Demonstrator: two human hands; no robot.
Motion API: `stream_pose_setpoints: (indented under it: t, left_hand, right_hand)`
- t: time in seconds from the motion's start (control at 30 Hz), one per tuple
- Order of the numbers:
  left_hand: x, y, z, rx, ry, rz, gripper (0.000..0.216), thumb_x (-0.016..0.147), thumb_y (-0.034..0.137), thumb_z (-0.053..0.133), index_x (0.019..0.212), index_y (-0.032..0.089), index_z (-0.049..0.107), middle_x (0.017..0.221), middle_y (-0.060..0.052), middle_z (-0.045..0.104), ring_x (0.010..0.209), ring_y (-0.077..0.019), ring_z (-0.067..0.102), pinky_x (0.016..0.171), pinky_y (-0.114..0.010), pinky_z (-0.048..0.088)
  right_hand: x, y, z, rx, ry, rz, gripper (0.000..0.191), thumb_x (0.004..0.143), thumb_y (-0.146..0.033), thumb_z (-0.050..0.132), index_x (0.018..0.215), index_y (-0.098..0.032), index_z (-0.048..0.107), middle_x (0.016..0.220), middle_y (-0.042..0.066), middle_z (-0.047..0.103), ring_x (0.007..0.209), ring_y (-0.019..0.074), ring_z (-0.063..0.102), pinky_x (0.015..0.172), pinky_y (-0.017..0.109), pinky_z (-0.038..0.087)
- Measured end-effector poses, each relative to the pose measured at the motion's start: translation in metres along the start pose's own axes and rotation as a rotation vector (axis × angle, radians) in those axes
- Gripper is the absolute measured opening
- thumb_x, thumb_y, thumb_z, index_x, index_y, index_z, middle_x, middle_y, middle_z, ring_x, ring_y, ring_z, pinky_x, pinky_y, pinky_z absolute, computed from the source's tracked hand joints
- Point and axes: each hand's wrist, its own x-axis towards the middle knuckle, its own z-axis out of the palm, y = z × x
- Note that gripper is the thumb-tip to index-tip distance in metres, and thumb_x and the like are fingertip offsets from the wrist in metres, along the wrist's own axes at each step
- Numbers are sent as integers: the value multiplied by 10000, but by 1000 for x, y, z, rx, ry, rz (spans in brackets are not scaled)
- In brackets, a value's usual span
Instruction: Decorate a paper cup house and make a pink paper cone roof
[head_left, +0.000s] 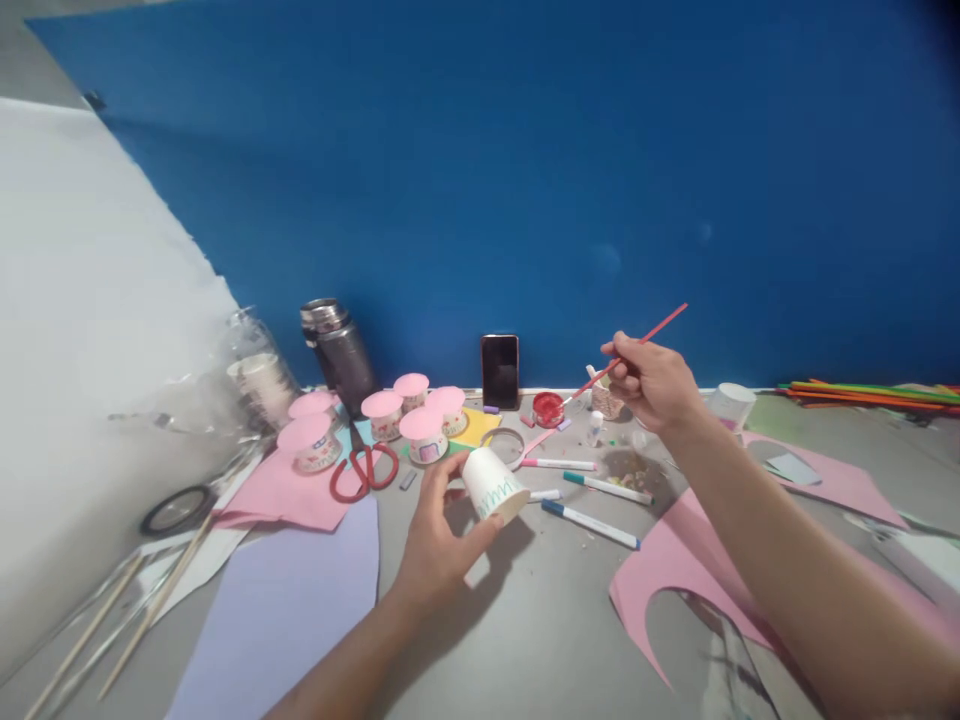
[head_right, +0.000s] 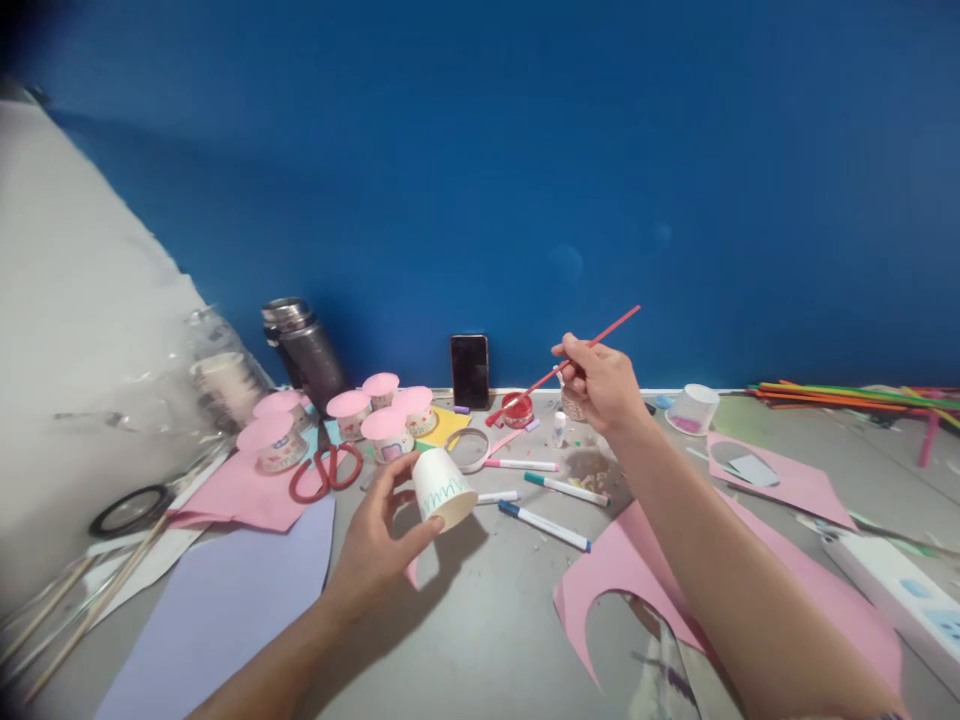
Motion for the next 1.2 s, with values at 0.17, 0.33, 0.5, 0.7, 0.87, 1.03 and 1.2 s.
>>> stream_pose_setpoints:
  t: [0.17, 0.33, 0.5, 0.7, 0.87, 1.03, 1.2]
  left_hand:
    - [2, 4, 0, -19, 12, 20, 756, 751, 309, 786, 1436, 237, 474, 1401, -147, 567, 1293, -327, 585, 1022, -500, 547]
    - [-1, 6, -3, 48, -43, 70, 899, 756, 357, 822, 1531, 237, 384, 1349, -134, 604, 1186, -298, 629, 1007, -483, 531]
    - [-3, 9, -6, 194, -51, 203, 830, 818, 478, 795, 1505, 218, 409, 1358, -153, 610, 1201, -315, 614, 1033, -493, 493]
    - [-6, 3, 0, 375, -120, 325, 879, 781, 433, 819, 1525, 207, 409, 1274, -150, 650, 1188, -366, 610, 1055, -564, 439]
    - [-5, 2, 2, 137, -67, 291, 866, 796, 337, 791, 1549, 236, 374, 1491, -173, 532, 1375, -355, 518, 1123, -546, 440]
    - [1, 5, 2, -371, -121, 10, 877, 770, 290, 813, 1536, 255, 387, 1581, -166, 471, 1442, -333, 508, 1116, -485, 509]
    - [5, 11, -3, -560, -225, -127, 889, 695, 365, 891, 1463, 248, 460, 1485, -159, 586, 1279, -351, 644, 946, -460, 610]
  right_hand:
    - [-29, -4, 13, 221, -318, 100, 423, 698, -543, 938, 785, -176, 748, 645, 19, 691, 450, 60, 477, 383, 190, 341]
    - [-47, -25, 19, 161, -412, 2, 373, 668, -465, 980, 754, -185, 748, 621, 30, 713, 439, 73, 509, 406, 216, 372]
    - [-63, -38, 25, 163, -319, -76, 364, 724, -480, 948, 739, -204, 710, 598, 11, 675, 434, 77, 498, 413, 227, 386]
    - [-79, -13, 22, 241, -137, 109, 299, 792, -465, 884, 757, -220, 716, 623, -14, 614, 457, 67, 412, 392, 210, 315]
    - [-71, -19, 12, 243, -100, 41, 264, 943, -476, 724, 794, -258, 731, 703, 11, 650, 480, 101, 443, 381, 249, 301]
    - [-87, -30, 16, 270, -60, -50, 265, 960, -427, 728, 760, -254, 739, 621, -8, 615, 464, 90, 448, 431, 243, 370]
    - [-104, -27, 17, 226, -91, -167, 247, 981, -458, 702, 874, -248, 777, 717, 16, 709, 499, 107, 522, 479, 257, 430]
